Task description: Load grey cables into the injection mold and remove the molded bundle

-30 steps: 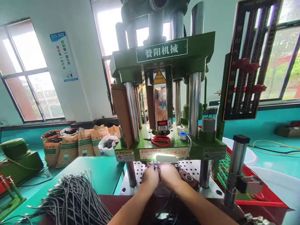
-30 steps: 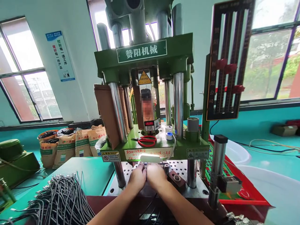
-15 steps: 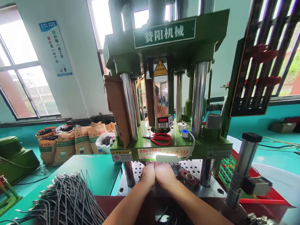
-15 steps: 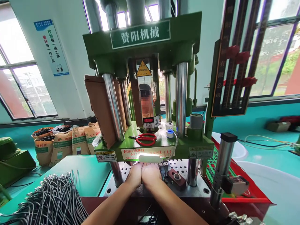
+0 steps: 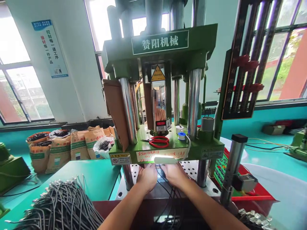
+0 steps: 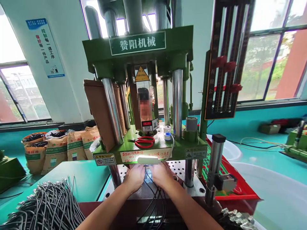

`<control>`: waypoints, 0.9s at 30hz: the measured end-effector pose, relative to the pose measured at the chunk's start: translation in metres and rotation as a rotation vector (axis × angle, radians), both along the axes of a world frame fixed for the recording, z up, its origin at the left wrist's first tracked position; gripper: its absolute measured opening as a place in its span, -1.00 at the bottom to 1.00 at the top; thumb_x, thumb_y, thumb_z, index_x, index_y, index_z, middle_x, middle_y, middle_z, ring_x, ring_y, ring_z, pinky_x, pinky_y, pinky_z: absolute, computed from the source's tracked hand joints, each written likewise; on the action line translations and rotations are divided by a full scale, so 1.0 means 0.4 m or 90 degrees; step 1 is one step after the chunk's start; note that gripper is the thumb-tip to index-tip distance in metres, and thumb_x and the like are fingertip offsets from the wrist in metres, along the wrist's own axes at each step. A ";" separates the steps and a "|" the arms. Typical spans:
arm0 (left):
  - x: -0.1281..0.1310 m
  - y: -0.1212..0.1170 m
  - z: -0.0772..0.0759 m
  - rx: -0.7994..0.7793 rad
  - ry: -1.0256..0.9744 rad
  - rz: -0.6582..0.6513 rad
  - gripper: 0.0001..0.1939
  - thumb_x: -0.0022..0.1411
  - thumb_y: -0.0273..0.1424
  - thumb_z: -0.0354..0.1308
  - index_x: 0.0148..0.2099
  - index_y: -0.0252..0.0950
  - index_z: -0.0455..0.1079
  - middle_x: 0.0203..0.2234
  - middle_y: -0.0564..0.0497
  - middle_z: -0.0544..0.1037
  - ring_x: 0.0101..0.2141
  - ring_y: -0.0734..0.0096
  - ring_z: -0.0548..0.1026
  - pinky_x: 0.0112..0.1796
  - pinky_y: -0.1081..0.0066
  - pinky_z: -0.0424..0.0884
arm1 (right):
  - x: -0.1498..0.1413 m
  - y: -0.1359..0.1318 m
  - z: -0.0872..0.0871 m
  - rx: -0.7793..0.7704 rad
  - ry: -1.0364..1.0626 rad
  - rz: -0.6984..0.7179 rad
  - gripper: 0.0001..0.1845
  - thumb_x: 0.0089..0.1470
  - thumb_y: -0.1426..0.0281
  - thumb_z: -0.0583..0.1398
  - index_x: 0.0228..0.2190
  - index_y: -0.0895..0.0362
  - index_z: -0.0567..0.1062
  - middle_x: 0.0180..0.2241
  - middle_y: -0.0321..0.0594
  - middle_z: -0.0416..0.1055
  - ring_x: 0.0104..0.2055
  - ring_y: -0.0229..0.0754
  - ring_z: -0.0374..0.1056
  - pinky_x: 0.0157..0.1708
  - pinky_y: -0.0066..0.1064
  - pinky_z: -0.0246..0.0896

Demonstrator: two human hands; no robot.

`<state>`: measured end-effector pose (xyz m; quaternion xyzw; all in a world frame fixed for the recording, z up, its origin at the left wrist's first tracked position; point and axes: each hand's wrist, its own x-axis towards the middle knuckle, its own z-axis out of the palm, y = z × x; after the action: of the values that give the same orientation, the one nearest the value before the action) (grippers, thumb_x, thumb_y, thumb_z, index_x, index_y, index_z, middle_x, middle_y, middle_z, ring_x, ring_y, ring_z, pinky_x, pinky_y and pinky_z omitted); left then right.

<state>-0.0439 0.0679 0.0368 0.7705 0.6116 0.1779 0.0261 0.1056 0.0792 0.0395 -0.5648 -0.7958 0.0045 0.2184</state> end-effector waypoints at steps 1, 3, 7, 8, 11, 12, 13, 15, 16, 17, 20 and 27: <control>0.007 -0.005 -0.003 0.007 0.002 -0.024 -0.58 0.26 -0.39 -0.18 0.10 -0.28 0.31 0.05 -0.10 0.39 0.09 0.19 0.28 0.14 0.16 0.07 | 0.023 -0.005 -0.007 0.001 0.003 0.000 -0.60 0.24 0.25 -0.03 -0.13 0.20 0.48 -0.08 -0.03 0.43 0.01 -0.07 0.30 0.06 -0.17 0.09; 0.023 -0.012 -0.012 0.008 0.005 -0.063 -0.53 0.23 -0.40 -0.16 0.17 -0.27 0.24 0.14 -0.05 0.31 0.15 0.22 0.19 0.18 0.16 -0.02 | 0.053 -0.014 -0.025 -0.011 -0.003 0.005 -0.55 0.23 0.24 -0.05 -0.05 0.20 0.45 0.01 0.00 0.37 0.09 -0.05 0.22 0.12 -0.21 0.02; 0.047 -0.013 -0.019 -0.008 0.008 -0.081 -0.49 0.21 -0.41 -0.18 0.19 -0.33 0.22 0.16 -0.07 0.28 0.18 0.21 0.15 0.21 0.06 -0.15 | 0.054 -0.024 -0.051 -0.037 -0.007 0.012 -0.50 0.23 0.28 -0.09 0.10 0.20 0.32 0.13 -0.02 0.25 0.18 -0.06 0.11 0.18 -0.22 -0.09; 0.049 -0.011 -0.018 -0.012 0.009 -0.083 -0.49 0.20 -0.40 -0.18 0.19 -0.34 0.22 0.16 -0.08 0.28 0.17 0.21 0.16 0.21 0.05 -0.14 | 0.049 -0.025 -0.052 -0.042 -0.007 0.010 -0.50 0.24 0.29 -0.10 0.11 0.21 0.32 0.14 -0.01 0.24 0.19 -0.06 0.11 0.18 -0.21 -0.09; 0.051 -0.006 -0.014 -0.016 0.016 -0.090 -0.50 0.20 -0.39 -0.18 0.17 -0.32 0.22 0.13 -0.09 0.32 0.14 0.19 0.20 0.19 0.03 -0.09 | 0.037 -0.028 -0.046 -0.051 -0.011 0.005 -0.49 0.24 0.31 -0.12 0.10 0.23 0.33 0.14 0.00 0.23 0.20 -0.02 0.09 0.20 -0.15 -0.15; 0.050 -0.005 -0.013 -0.015 0.019 -0.092 -0.51 0.20 -0.39 -0.17 0.16 -0.31 0.23 0.11 -0.09 0.34 0.13 0.18 0.22 0.18 0.03 -0.07 | 0.035 -0.029 -0.043 -0.052 -0.014 0.004 -0.50 0.24 0.31 -0.12 0.09 0.24 0.34 0.13 0.00 0.24 0.19 -0.01 0.09 0.20 -0.14 -0.17; 0.050 -0.004 -0.013 -0.013 0.023 -0.095 -0.53 0.20 -0.39 -0.17 0.14 -0.29 0.24 0.09 -0.09 0.36 0.11 0.19 0.24 0.17 0.03 -0.05 | 0.034 -0.029 -0.040 -0.052 -0.017 0.005 -0.51 0.23 0.31 -0.12 0.07 0.23 0.36 0.11 0.00 0.26 0.18 -0.01 0.10 0.21 -0.13 -0.19; 0.049 -0.002 -0.013 -0.012 0.033 -0.102 -0.58 0.22 -0.38 -0.18 0.07 -0.28 0.29 0.02 -0.10 0.42 0.07 0.18 0.28 0.13 0.05 0.02 | 0.034 -0.029 -0.038 -0.051 -0.023 0.009 -0.52 0.24 0.30 -0.12 0.02 0.22 0.40 0.05 0.01 0.33 0.15 -0.01 0.13 0.20 -0.13 -0.20; 0.048 -0.001 -0.013 -0.013 0.039 -0.104 -0.61 0.22 -0.38 -0.19 0.03 -0.28 0.31 -0.01 -0.11 0.44 0.04 0.17 0.30 0.11 0.06 0.05 | 0.033 -0.027 -0.039 -0.050 -0.025 0.011 -0.52 0.24 0.30 -0.13 0.00 0.21 0.42 0.01 0.01 0.37 0.13 0.00 0.16 0.19 -0.13 -0.19; 0.048 0.000 -0.014 -0.015 0.046 -0.105 -0.63 0.23 -0.38 -0.19 -0.01 -0.29 0.33 -0.04 -0.13 0.46 0.02 0.16 0.32 0.09 0.08 0.08 | 0.033 -0.026 -0.041 -0.051 -0.028 0.012 -0.52 0.24 0.30 -0.13 -0.02 0.21 0.43 -0.03 0.02 0.39 0.10 0.01 0.18 0.18 -0.11 -0.19; 0.047 0.003 -0.014 -0.024 0.060 -0.110 -0.65 0.23 -0.39 -0.19 -0.07 -0.33 0.35 -0.10 -0.17 0.47 -0.02 0.14 0.35 0.05 0.13 0.14 | 0.031 -0.016 -0.051 -0.059 -0.035 0.010 -0.52 0.23 0.29 -0.13 -0.05 0.24 0.45 -0.09 0.07 0.42 0.05 0.07 0.23 0.15 -0.05 -0.16; 0.038 0.023 -0.006 -0.036 0.052 -0.160 -0.62 0.25 -0.40 -0.19 0.02 -0.37 0.29 -0.01 -0.21 0.41 0.03 0.18 0.32 0.09 0.22 0.11 | 0.017 0.016 -0.055 -0.074 -0.062 0.028 -0.52 0.22 0.33 -0.13 -0.12 0.29 0.48 -0.12 0.15 0.42 -0.01 0.10 0.28 0.10 -0.04 -0.08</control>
<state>-0.0289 0.0773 0.0344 0.8464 0.5157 0.1248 0.0450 0.1124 0.0855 0.0174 -0.5587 -0.8159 0.0282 0.1463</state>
